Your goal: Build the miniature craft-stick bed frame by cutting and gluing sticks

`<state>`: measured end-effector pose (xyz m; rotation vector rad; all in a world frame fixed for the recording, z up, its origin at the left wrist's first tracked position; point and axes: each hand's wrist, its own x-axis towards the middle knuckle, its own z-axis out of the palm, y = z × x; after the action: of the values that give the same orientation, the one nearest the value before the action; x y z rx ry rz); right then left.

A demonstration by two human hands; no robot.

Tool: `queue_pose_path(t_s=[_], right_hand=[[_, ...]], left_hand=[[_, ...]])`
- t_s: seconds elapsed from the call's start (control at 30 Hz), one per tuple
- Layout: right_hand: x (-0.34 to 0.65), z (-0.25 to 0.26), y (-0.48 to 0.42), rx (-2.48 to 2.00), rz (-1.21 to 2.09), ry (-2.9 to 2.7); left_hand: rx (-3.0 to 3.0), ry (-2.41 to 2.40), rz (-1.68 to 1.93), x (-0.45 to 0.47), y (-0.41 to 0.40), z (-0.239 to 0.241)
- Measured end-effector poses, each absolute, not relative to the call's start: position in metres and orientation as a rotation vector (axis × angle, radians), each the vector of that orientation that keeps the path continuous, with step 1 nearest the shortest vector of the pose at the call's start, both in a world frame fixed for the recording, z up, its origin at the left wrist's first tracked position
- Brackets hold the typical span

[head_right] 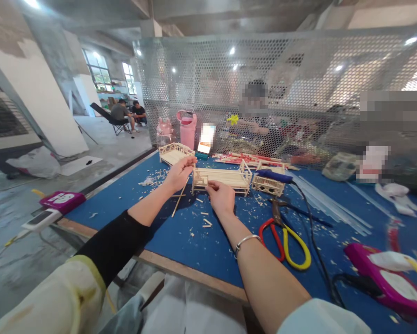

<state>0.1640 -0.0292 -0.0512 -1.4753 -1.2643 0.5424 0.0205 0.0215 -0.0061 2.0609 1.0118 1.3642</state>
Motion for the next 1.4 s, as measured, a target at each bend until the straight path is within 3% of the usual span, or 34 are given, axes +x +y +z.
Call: queue_pose_path(t_s=[0.33,0.73,1.0,1.13,1.4], right_hand=[[0.165,-0.052,-0.028,-1.477,0.549,-1.263],[0.163,-0.052,-0.029,-1.465,0.554,-1.262],[0.162,-0.052,-0.03,-1.471,0.537,-1.273],[0.163,-0.053,-0.029,-1.469,0.531,-1.297],[0.164,-0.054,-0.027,-1.477,0.48,-1.327]], left_hand=[[1.762,1.117,1.142,0.019,0.023,-0.01],[1.825,1.12,1.165,0.019,0.024,-0.011],[2.046,1.072,1.339,0.018,0.024,-0.011],[2.517,0.984,1.449,0.018,0.017,-0.008],[2.83,0.94,1.316,0.028,0.01,-0.012]])
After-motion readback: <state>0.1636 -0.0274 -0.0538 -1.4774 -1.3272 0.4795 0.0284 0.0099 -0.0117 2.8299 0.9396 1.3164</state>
